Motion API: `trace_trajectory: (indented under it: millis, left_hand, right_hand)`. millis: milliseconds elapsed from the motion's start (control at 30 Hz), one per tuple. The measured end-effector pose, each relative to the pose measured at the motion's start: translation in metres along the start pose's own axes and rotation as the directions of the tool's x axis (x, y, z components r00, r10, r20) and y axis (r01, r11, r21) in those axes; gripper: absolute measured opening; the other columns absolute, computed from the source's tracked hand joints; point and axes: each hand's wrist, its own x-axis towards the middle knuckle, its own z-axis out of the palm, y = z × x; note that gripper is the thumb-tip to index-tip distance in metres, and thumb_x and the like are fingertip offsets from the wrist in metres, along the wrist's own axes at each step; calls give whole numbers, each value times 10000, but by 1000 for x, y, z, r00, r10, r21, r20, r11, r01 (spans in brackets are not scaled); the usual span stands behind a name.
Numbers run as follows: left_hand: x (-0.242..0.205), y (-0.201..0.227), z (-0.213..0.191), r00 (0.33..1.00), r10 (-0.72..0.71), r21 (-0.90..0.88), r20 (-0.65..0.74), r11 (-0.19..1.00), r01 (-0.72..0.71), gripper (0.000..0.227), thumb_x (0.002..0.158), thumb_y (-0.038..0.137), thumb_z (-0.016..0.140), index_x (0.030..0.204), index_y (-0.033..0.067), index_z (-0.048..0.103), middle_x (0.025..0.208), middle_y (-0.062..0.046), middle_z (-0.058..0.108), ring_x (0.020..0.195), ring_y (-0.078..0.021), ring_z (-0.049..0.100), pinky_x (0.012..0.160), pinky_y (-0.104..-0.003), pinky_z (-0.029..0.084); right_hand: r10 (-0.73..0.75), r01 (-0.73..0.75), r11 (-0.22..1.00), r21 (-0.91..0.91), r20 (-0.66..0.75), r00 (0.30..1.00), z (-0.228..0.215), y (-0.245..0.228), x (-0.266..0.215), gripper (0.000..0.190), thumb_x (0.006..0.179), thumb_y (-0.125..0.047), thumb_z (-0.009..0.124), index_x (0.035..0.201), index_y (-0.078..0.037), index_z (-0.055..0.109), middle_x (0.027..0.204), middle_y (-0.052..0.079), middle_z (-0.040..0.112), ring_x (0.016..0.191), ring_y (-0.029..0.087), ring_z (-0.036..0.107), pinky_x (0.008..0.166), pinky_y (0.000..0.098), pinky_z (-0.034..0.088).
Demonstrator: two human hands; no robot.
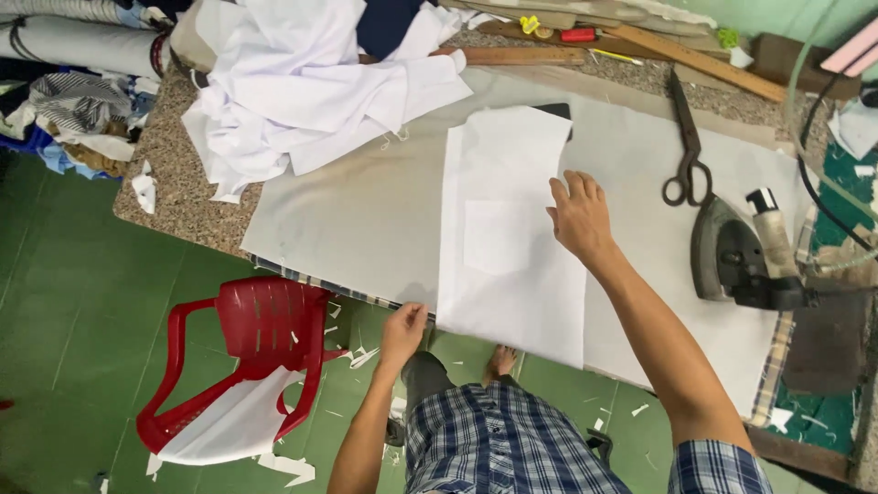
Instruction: The person irons a long strip of white fabric on a work table, then uses scissors to trim its edges. They continue to iron and cut the fabric into smaller pieces, using a black rectangular object to press the material while ironing.
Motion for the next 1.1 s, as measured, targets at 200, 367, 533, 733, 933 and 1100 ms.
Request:
trace_trajectory:
  millis: [200,367,533,733,933,1100]
  left_hand:
    - [92,8,-157,843,200,59,-500,978,-198,134,965,140,682,1030,42,744,768,-138,760,722,-250,748,661,-362,582]
    - [250,15,-305,755,94,-179,-648,946,-271,221,1015,127,620,1138,-51,663,996,-237,727,858,-291,743,750,-388,617]
    - [400,3,-396,776,0,-189,-631,970,-153,305,1037,212,604,1238,-14,642,1054,-212,719,976,-322,729,824,-438,611]
    - [500,-31,-417,850,-145,-207,-507,977,43,306,1041,374,596,1222,129,632,1113,-88,684,1080,-244,672,896,-478,521]
    - [478,104,-435,960,-279,-659,22,719,224,974,923,558,751,1574,-7,298,1598,-272,298,1464,-448,323,1183,-565,302]
    - [474,142,-413,916,-365,-547,-166,807,222,1011,863,529,835,1545,23,287,1541,-297,327,1400,-488,397,1062,-710,368]
  right_hand:
    - [-163,177,967,181,-90,982,-12,-118,119,422,982,-213,674,1377,-83,602,1332,155,603,1241,326,598,989,411,527]
    - [-329,426,852,303,-322,888,-22,-302,271,322,992,-186,670,1290,-67,661,1246,117,643,1172,277,644,967,340,543]
    - [-404,606,692,393,-484,776,-5,-469,417,310,1048,-236,565,1295,-72,657,1228,114,665,1171,283,649,957,348,544]
    - [-299,371,903,216,-303,905,63,-481,455,630,1038,-632,341,1204,-143,704,1184,76,679,1092,331,679,848,470,573]
    - [7,-11,992,126,26,1000,67,-403,405,601,962,-613,473,1108,-64,668,977,149,711,935,385,723,719,509,597]
    - [5,-6,955,297,1,1000,48,-396,387,650,1010,-627,389,1340,-112,607,1205,172,688,1040,391,721,896,483,571]
